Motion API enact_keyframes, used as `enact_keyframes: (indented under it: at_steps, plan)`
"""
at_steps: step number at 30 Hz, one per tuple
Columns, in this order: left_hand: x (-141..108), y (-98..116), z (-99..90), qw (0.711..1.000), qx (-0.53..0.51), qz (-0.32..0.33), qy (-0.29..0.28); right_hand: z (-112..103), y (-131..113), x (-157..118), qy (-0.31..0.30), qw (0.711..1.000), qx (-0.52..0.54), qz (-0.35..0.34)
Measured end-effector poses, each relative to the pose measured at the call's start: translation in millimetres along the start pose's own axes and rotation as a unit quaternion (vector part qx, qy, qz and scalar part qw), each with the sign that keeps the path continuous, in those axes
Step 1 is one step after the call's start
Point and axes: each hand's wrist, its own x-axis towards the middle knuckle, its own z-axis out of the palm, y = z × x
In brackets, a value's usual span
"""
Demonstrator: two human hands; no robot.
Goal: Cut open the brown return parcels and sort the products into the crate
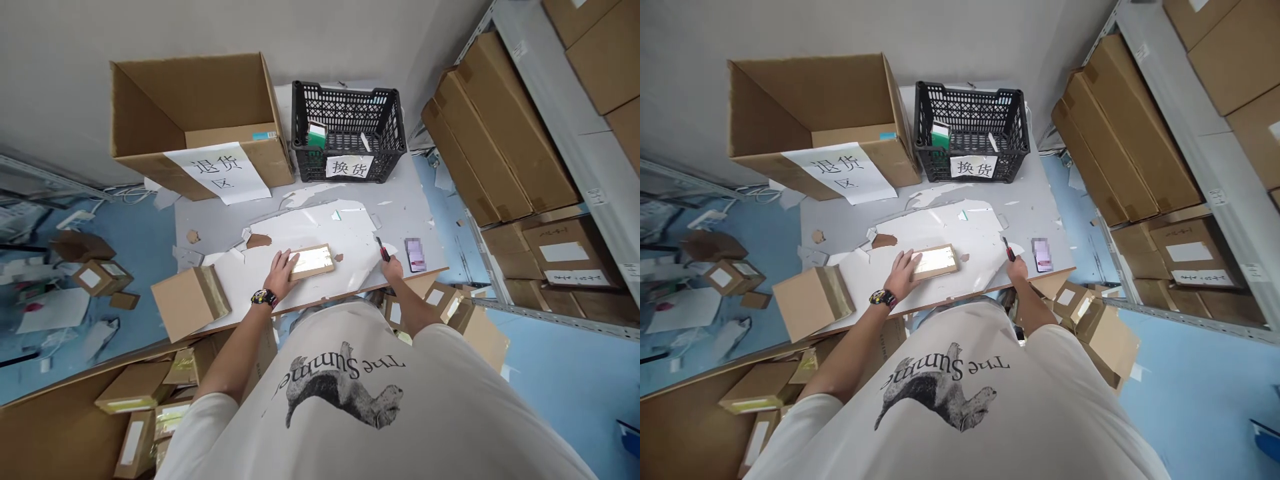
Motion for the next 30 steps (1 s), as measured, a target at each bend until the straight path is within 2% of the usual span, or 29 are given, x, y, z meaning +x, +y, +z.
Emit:
enact_keyframes:
  at_steps: [4,8,12,14,18,22,25,30]
  plan:
    - [-13,12,10.0,0.999,0.014,0.008,0.039,-1,-3,-12,-0.009,0.993,0.121,0.01]
    - [-26,23,25.9,0.997,0.005,-0.017,0.073,-2,-17,-24,-0.022,0.971,0.238,0.003]
    - [-34,31,41.4,0.994,-0.016,-0.036,0.103,-10,-40,-34,-0.058,0.9,0.431,-0.017]
    - [-38,33,48.3,0.993,-0.022,-0.041,0.113,-17,-55,-38,-0.075,0.876,0.473,-0.047]
    - [-45,35,59.4,0.992,-0.022,-0.037,0.117,-30,-87,-48,-0.1,0.867,0.476,-0.109]
    - [-50,33,68.5,0.993,-0.011,-0.024,0.119,-32,-119,-58,-0.092,0.865,0.451,-0.197]
    - [-51,32,76.6,0.992,0.015,-0.021,0.124,-30,-138,-67,-0.097,0.88,0.378,-0.269]
    - [-51,27,87.5,0.986,0.072,-0.006,0.148,-31,-163,-83,-0.098,0.9,0.193,-0.379]
